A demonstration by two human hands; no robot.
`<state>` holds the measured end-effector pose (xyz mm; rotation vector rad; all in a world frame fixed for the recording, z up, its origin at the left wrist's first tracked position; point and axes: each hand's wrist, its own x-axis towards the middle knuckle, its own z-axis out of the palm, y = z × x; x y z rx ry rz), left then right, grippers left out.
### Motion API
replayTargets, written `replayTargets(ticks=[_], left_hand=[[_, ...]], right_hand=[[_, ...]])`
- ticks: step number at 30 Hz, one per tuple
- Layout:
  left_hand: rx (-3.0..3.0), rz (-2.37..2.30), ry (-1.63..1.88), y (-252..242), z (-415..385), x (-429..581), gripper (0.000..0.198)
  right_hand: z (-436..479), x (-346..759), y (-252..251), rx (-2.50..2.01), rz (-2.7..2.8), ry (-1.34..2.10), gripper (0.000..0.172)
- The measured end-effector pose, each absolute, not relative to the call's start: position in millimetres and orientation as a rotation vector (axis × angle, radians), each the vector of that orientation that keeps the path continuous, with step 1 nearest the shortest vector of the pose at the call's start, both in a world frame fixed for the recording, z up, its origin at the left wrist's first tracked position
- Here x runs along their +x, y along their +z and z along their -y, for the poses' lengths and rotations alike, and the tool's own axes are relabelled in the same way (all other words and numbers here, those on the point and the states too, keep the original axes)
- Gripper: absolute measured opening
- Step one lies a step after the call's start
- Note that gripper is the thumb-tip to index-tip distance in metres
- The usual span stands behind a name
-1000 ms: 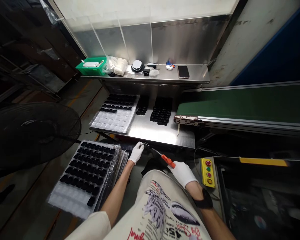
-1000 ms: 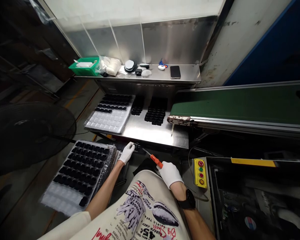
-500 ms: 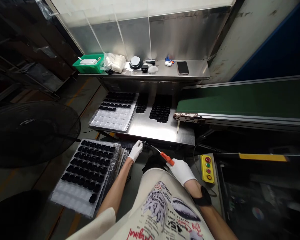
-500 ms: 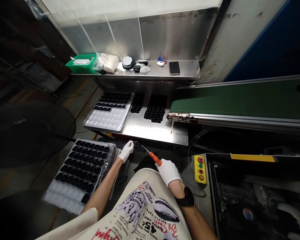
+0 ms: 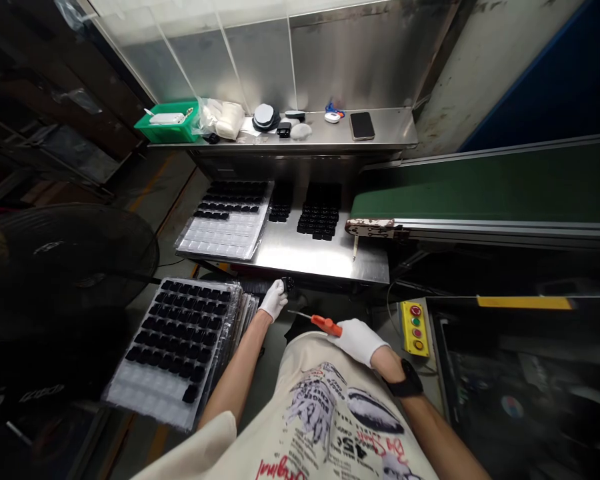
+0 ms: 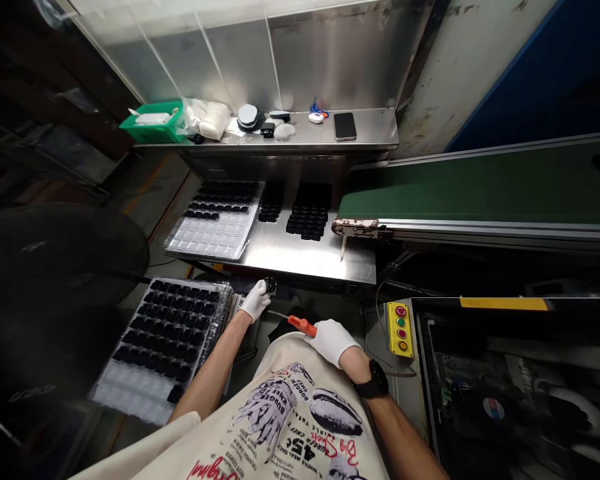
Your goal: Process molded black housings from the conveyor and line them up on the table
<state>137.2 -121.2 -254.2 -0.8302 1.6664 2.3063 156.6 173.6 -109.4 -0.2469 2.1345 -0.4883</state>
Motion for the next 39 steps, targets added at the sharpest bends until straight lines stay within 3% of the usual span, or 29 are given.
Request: replayTargets(ticks=[13, 23, 39], left_hand=[[-0.933, -1.757, 2.226, -261, 125, 147, 0.038], [-0.713, -1.367, 2.309, -259, 129, 161, 0.028], [-0.788, -1.450, 2.260, -271, 130, 162, 0.036]], right_hand=[[-171, 146, -115, -0.125, -2.240, -0.414, 0.038], [-174, 150, -106, -0.133, -2.220, -0.433, 0.040], [-174, 148, -108, -0.166, -2.212, -0.373, 0.041]])
